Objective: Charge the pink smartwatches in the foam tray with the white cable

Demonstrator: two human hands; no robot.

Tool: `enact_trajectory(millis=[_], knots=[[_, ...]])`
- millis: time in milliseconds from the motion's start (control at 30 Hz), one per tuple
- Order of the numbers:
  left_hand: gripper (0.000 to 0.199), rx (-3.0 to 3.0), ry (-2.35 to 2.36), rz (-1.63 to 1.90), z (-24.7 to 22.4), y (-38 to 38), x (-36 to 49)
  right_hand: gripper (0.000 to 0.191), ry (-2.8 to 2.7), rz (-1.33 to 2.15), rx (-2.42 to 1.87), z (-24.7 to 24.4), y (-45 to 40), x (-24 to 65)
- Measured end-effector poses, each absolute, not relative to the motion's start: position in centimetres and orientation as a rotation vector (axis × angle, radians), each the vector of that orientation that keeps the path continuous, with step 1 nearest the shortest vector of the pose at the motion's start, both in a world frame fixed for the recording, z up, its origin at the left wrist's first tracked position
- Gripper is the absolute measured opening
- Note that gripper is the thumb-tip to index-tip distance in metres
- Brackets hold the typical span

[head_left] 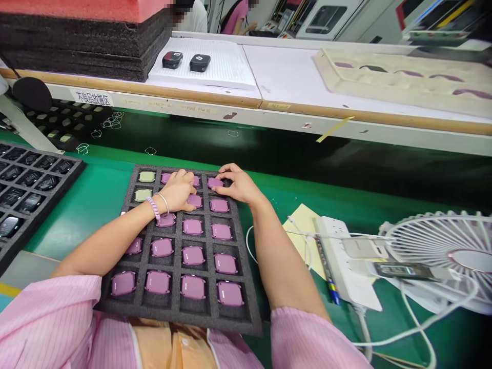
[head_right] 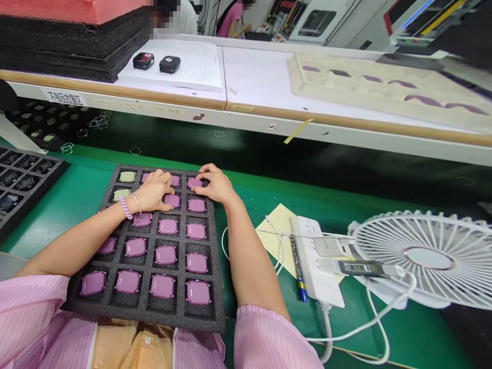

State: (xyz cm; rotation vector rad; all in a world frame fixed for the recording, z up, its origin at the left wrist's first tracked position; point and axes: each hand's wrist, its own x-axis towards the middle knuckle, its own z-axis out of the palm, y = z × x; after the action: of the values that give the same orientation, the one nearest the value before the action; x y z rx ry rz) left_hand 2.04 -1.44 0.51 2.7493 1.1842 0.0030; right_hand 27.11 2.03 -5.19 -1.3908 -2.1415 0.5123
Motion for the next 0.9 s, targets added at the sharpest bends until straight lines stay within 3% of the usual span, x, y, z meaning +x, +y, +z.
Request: enact_trajectory(millis=[900], knots=[[0.038,2.742,1.226,-0.022,0.6,0.6,2.2,0.021,-2.192,0.396,-1.562,-4.6,2.6,26.6]])
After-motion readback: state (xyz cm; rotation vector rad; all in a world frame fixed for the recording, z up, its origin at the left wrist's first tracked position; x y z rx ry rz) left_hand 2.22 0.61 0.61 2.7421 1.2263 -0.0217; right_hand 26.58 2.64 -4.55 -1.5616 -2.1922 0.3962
